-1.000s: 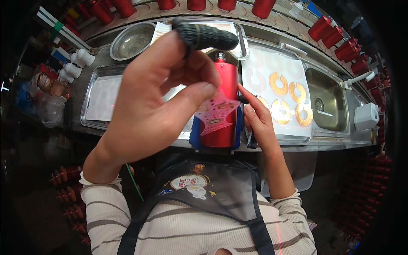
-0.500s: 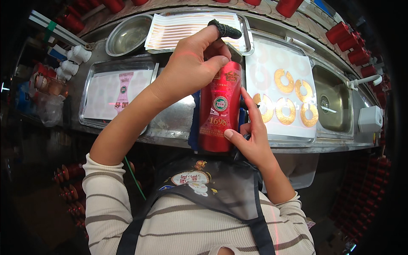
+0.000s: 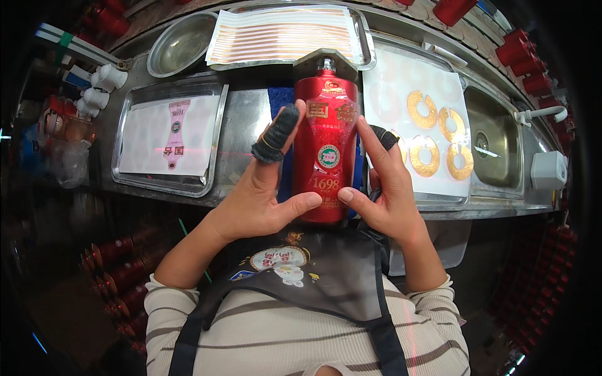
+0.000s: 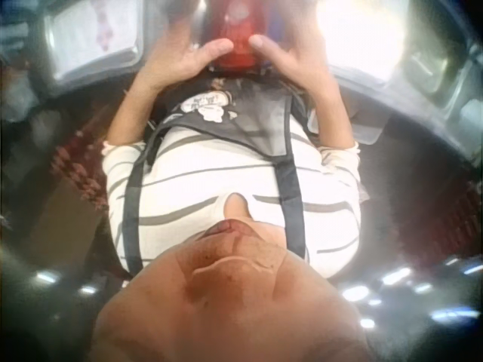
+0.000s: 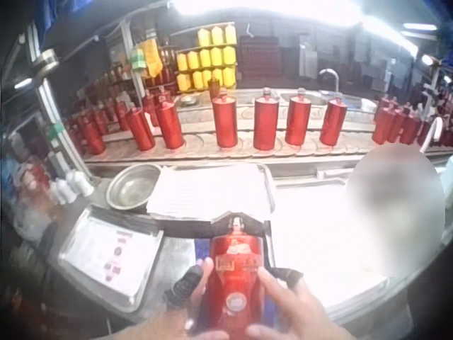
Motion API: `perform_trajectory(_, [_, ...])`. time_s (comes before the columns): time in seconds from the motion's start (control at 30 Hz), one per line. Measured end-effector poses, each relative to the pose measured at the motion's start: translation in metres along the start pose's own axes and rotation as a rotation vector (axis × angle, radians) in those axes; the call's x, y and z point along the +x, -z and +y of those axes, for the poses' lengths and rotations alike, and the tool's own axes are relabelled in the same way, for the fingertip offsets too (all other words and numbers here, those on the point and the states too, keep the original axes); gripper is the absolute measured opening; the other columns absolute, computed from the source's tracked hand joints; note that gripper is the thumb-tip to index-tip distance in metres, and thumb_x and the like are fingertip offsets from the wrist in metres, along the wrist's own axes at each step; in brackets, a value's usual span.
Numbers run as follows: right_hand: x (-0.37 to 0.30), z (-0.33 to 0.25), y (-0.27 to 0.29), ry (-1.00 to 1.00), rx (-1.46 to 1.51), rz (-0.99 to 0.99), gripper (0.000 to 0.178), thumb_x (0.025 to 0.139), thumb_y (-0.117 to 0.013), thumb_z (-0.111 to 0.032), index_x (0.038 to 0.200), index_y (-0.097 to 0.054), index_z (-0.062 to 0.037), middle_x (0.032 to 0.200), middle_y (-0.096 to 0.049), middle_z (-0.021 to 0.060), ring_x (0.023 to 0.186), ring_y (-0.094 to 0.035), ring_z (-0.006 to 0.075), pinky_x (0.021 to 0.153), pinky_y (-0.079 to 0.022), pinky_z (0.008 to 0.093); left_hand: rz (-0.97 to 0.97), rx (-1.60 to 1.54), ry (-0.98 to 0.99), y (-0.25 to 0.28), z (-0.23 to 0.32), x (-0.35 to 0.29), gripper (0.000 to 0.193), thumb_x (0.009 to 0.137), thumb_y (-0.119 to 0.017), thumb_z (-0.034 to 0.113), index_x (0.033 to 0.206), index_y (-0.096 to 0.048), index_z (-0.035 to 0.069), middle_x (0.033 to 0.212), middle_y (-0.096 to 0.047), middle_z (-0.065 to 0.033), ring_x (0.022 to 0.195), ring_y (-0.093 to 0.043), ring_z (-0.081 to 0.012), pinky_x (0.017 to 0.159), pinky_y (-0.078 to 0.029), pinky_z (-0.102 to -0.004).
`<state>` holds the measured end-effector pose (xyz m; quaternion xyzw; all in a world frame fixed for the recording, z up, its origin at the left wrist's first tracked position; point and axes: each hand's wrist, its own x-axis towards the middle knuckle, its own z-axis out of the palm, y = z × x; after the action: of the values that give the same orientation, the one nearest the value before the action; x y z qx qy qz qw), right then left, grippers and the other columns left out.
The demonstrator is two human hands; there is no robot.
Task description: The person applies gold circular labels to the neck and body of red cylindrical containers. They peel each label from a backing sheet, position it on the container, and smooth it down with their fingers. The process is repeated for multiple containers.
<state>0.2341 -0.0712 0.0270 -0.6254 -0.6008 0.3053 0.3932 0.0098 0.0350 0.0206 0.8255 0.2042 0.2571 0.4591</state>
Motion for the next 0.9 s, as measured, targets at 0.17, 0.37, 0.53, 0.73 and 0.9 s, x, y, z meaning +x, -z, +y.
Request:
perform_trajectory(0.17, [0.003,0.012,-0.008,0.093,0.005,-0.062,0.080,0.080,-0.078,-0.030,0.153,-0.047,-0.0212,0.138,-0.050,0.0252,0.123,-0.055,0.0427,0.102,-0.047,0.0448,-0.048,0.203,-0.015,-0.015,-0.011,-0.011,0.100,0.089,-0.072,0.044,0.163,-0.011,0.017,0.169,-0.016,-0.0155,0.156,-0.005,-0.0430,0.119,0.001,-0.0654])
perform_trajectory(0.37, [0.000,0.008,0.001,0.012,0.047,-0.146,0.078,0.082,-0.077,-0.033,0.154,-0.046,-0.0210,0.137,-0.051,0.0260,0.124,-0.054,0.0430,0.104,-0.044,0.0442,-0.015,0.237,-0.021,-0.014,0.003,-0.012,0.098,0.088,-0.073,0.043,0.162,-0.014,0.019,0.169,-0.018,-0.0158,0.155,-0.004,-0.0446,0.118,-0.001,-0.0678])
perform_trajectory(0.53, [0.015,-0.002,0.004,0.031,-0.026,-0.047,0.076,0.084,-0.077,-0.039,0.153,-0.047,-0.0238,0.134,-0.054,0.0257,0.118,-0.058,0.0410,0.098,-0.048,0.0433,0.018,0.318,-0.082,-0.011,-0.007,0.002,0.097,0.087,-0.073,0.044,0.162,-0.018,0.018,0.168,-0.019,-0.0174,0.154,-0.008,-0.0458,0.117,-0.003,-0.0685])
perform_trajectory(0.73, [0.032,-0.002,0.001,0.007,-0.123,0.014,0.080,0.084,-0.077,-0.043,0.155,-0.044,-0.0260,0.125,-0.058,0.0240,0.104,-0.062,0.0379,0.089,-0.051,0.0405,0.034,0.293,-0.034,-0.009,-0.006,0.008,0.100,0.085,-0.074,0.045,0.161,-0.017,0.014,0.167,-0.018,-0.0210,0.154,-0.009,-0.0467,0.117,-0.003,-0.0678])
perform_trajectory(0.9, [0.022,-0.006,0.001,-0.038,-0.025,-0.030,0.084,0.084,-0.077,-0.036,0.157,-0.040,-0.0189,0.128,-0.057,0.0228,0.109,-0.058,0.0355,0.097,-0.048,0.0394,0.055,-0.191,0.109,-0.018,-0.002,-0.005,0.103,0.090,-0.074,0.031,0.160,-0.005,0.002,0.165,-0.014,-0.0285,0.151,-0.024,-0.0417,0.122,-0.019,-0.0523])
